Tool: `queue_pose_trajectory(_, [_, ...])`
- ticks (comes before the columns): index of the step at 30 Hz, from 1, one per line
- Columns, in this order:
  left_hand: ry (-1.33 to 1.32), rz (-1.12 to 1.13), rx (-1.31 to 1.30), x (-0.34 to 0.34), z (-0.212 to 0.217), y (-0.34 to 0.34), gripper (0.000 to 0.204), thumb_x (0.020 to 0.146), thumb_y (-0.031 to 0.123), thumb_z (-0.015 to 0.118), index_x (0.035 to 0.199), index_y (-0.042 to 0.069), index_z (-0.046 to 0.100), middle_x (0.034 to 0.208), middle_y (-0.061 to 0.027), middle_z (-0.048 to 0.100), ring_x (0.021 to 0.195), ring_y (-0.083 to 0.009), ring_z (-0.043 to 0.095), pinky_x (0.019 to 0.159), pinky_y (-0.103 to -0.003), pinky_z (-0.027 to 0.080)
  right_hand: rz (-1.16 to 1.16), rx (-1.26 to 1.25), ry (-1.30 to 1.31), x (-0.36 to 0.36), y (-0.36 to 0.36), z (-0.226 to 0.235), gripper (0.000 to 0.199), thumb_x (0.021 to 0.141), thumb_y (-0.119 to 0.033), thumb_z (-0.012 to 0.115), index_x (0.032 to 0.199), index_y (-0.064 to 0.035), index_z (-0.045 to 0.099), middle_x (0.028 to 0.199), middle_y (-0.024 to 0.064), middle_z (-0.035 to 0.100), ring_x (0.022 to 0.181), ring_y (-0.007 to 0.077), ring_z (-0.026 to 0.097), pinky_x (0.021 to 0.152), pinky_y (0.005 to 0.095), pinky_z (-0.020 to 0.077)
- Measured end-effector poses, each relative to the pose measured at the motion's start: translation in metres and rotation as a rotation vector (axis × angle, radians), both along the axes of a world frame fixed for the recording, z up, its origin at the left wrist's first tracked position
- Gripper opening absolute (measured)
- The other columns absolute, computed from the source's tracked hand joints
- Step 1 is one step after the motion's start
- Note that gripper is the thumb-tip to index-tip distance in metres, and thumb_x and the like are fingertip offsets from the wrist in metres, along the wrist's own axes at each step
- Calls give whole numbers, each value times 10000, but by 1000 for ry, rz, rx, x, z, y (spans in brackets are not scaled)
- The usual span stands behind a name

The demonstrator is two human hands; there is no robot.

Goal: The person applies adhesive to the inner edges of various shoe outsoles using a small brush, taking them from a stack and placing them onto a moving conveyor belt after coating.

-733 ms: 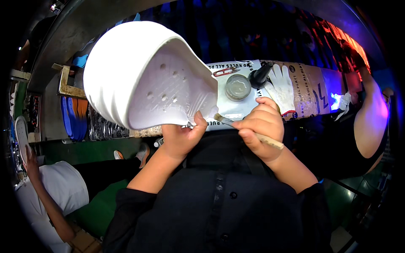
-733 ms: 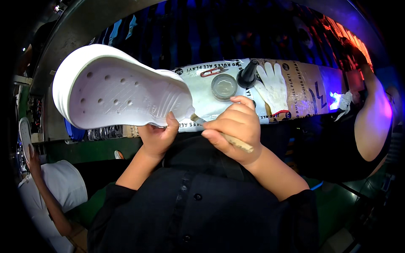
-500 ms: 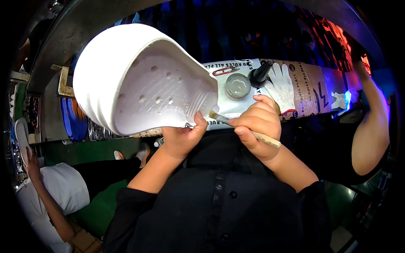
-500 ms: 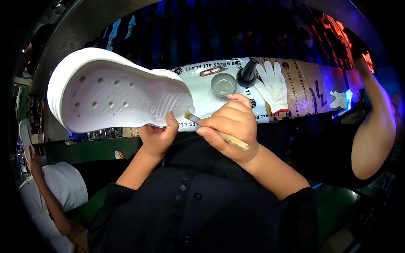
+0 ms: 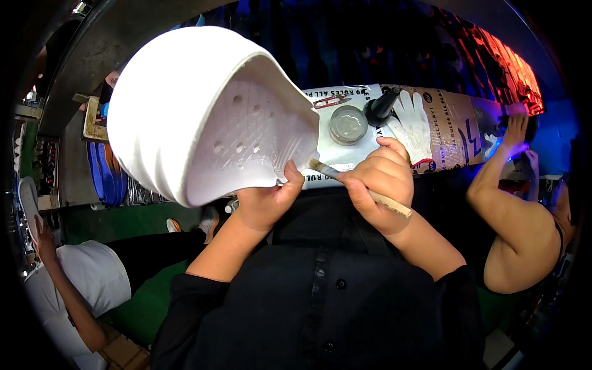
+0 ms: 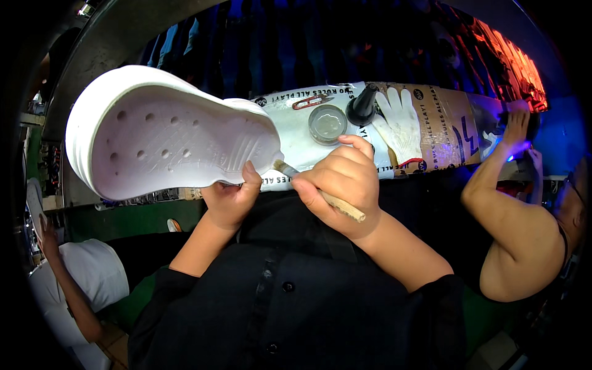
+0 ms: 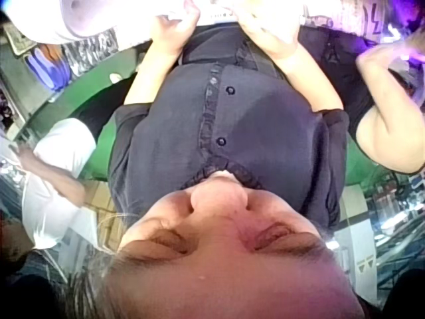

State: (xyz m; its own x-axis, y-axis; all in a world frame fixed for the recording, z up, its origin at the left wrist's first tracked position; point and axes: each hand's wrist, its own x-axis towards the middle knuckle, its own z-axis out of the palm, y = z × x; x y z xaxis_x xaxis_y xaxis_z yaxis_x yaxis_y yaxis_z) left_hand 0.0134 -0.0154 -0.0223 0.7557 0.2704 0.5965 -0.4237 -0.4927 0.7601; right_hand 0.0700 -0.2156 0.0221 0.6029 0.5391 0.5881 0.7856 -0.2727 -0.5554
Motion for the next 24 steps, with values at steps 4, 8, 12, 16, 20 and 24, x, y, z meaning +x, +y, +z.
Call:
queue_pose_trajectory(4, [26,-145,27,-4,-11,7,494,806,-33,633,1235,-72,391,1132,-163,546,1000,-230,592,880,-309,479,-45,30,21,0,-7,-1,110,803,-190,670,724,-114,682,640,-11,606,648,169,545,894,377,372])
queue_pose_trajectory(8, [48,-118,32,-6,-15,6,487,800,-37,630,1227,-72,398,1131,-162,547,1000,-228,591,879,-310,478,-17,50,31,1,-3,0,115,805,-199,670,725,-118,684,640,-17,607,648,163,545,898,377,368])
queue_pose_trajectory(12, [74,-162,-11,-6,-11,6,480,794,-45,628,1220,-73,409,1130,-164,549,1000,-227,590,872,-308,478,30,42,43,-1,0,0,121,809,-209,671,725,-123,688,640,-15,608,647,157,546,904,371,366])
queue_pose_trajectory(16, [88,-125,-8,-6,-8,7,467,793,-45,619,1214,-73,418,1131,-168,549,999,-228,588,881,-315,470,67,24,104,0,-6,1,139,819,-213,663,721,-118,689,638,-10,610,645,160,549,904,369,369])
queue_pose_trajectory(20, [111,-119,-52,-7,-8,6,468,793,-39,615,1214,-76,415,1135,-171,548,995,-227,587,892,-322,463,-8,140,163,1,-6,-6,165,834,-222,651,721,-110,691,634,-5,612,638,166,553,902,377,373])
queue_pose_trajectory(24, [92,-126,-33,-6,-8,6,481,790,-37,618,1219,-77,406,1137,-172,547,998,-228,586,892,-321,463,5,118,146,1,1,-6,172,848,-212,640,724,-106,694,627,0,613,636,171,556,907,377,376])
